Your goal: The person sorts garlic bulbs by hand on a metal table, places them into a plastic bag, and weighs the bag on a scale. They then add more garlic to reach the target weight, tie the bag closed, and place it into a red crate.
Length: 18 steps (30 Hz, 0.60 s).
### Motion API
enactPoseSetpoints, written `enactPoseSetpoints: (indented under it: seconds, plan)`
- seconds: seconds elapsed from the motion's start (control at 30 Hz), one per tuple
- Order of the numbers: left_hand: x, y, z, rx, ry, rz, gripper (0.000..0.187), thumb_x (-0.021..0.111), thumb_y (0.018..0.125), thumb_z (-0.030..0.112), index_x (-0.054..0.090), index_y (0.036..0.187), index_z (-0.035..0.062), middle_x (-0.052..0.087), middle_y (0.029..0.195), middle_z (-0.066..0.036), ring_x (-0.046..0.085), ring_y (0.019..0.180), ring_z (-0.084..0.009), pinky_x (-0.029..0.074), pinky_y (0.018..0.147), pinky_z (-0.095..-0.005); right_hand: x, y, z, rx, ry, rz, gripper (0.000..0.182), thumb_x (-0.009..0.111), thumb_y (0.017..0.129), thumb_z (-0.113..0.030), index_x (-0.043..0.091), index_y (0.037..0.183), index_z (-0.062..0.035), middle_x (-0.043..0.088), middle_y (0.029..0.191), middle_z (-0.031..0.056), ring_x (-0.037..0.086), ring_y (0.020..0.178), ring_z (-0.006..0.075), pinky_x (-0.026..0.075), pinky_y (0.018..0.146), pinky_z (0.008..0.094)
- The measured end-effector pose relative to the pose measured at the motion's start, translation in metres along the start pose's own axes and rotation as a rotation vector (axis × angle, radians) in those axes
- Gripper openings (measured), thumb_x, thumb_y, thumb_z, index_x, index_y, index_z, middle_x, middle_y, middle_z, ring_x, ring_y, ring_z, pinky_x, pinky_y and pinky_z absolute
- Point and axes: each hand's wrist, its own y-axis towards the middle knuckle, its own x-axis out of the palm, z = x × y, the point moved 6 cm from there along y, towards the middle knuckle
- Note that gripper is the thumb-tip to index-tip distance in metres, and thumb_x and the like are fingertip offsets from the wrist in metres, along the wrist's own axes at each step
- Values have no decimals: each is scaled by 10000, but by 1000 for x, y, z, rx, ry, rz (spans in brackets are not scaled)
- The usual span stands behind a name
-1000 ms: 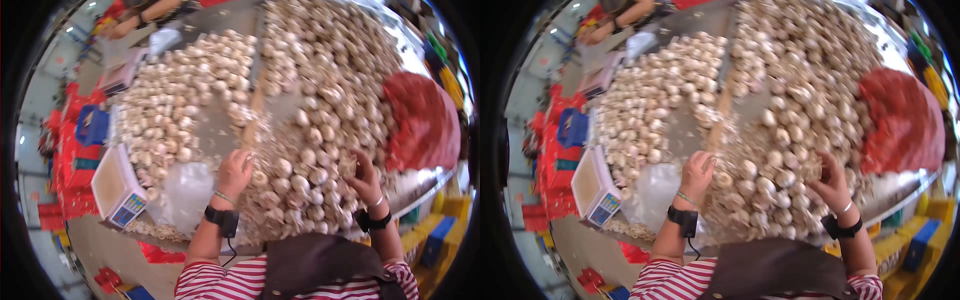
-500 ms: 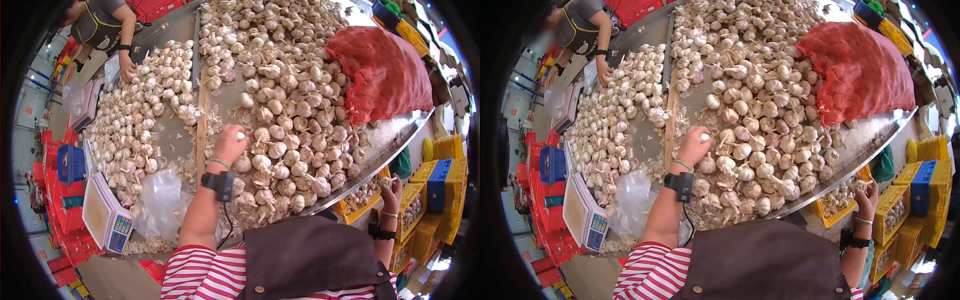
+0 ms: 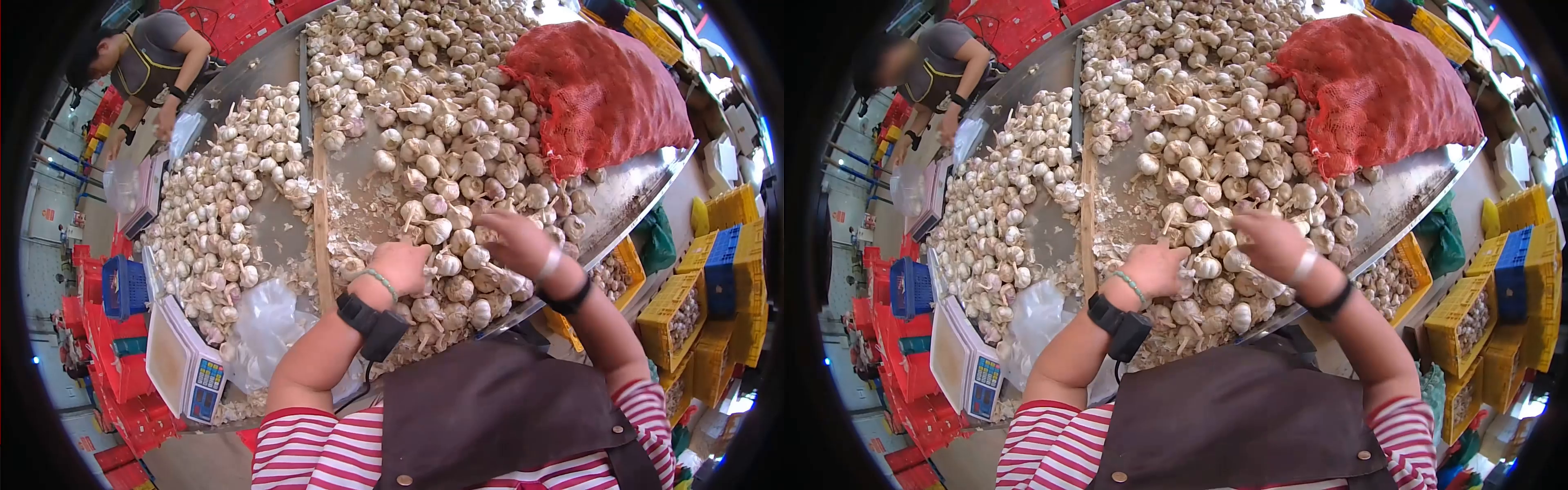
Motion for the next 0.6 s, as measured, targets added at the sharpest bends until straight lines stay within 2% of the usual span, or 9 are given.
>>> enactPoseSetpoints:
  seconds: [0.1, 0.17, 0.27, 0.33, 0.4, 0.47, 0.5, 0.53, 0.6]
  plan:
    - [3, -1, -6, -29, -38, -68, 479, 605, 743, 251, 539, 1205, 143, 644, 1004, -152, 642, 925, -344, 510, 774, -445, 57, 47, -21, -64, -109, -151, 274, 608, 798, -80, 595, 1072, -74, 629, 1005, 164, 612, 991, 337, 507, 806, 427]
    - [5, -5, -23, -67, -140, -7, 488, 609, 738, 266, 536, 1202, 135, 653, 1023, -156, 641, 932, -356, 506, 779, -459, 82, 60, -20, 32, -402, -384, 299, 590, 782, -80, 578, 1081, -85, 636, 958, 162, 632, 922, 354, 511, 774, 434]
    - [5, -19, -44, -179, -341, 104, 474, 629, 745, 230, 518, 1191, 111, 680, 1013, -143, 658, 908, -346, 508, 771, -446, 95, 71, -6, 63, -351, -383, 308, 604, 766, -100, 574, 1073, -95, 649, 899, 157, 645, 858, 361, 512, 745, 444]
    - [8, -37, -63, -105, -825, 378, 453, 634, 767, 138, 506, 1201, 112, 676, 953, -137, 668, 872, -277, 520, 759, -387, 85, 69, -5, 81, -252, -327, 285, 614, 782, -155, 570, 1060, -105, 657, 842, 175, 647, 847, 361, 505, 734, 452]
    - [23, -53, -75, -144, -1033, 284, 466, 638, 782, 74, 486, 1220, 114, 645, 1048, -146, 654, 918, -231, 530, 779, -346, 67, 64, 3, 237, -86, -193, 332, 689, 775, -235, 593, 1079, -144, 665, 927, 185, 653, 865, 352, 523, 732, 429]
    - [45, -73, -61, 0, -1884, 159, 511, 623, 805, 82, 450, 1285, 105, 587, 1195, -167, 637, 996, -254, 535, 830, -362, 52, 58, -11, 264, -36, -169, 387, 740, 775, -250, 586, 1107, -121, 673, 959, 170, 669, 868, 312, 534, 733, 377]
    - [52, -80, -51, 157, -1928, 94, 594, 622, 893, 283, 356, 1381, 77, 531, 1284, -156, 620, 1030, -280, 518, 860, -418, 50, 57, -23, 222, 206, -114, 405, 738, 769, -234, 582, 1121, -111, 674, 937, 156, 668, 850, 307, 532, 730, 380]
    - [63, -85, -45, 148, -1944, 87, 594, 622, 893, 283, 356, 1381, 77, 531, 1284, -156, 620, 1030, -280, 518, 860, -418, 48, 55, -37, 181, 447, -53, 423, 737, 762, -218, 578, 1136, -100, 676, 915, 142, 668, 832, 303, 531, 726, 382]
    - [69, -95, -12, 497, -2348, -99, 605, 443, 982, 411, 273, 1458, 78, 469, 1342, -176, 596, 1077, -288, 502, 900, -425, 56, 55, -81, -13, 536, -108, 478, 760, 756, -226, 570, 1176, -101, 672, 941, 137, 672, 834, 274, 535, 731, 355]
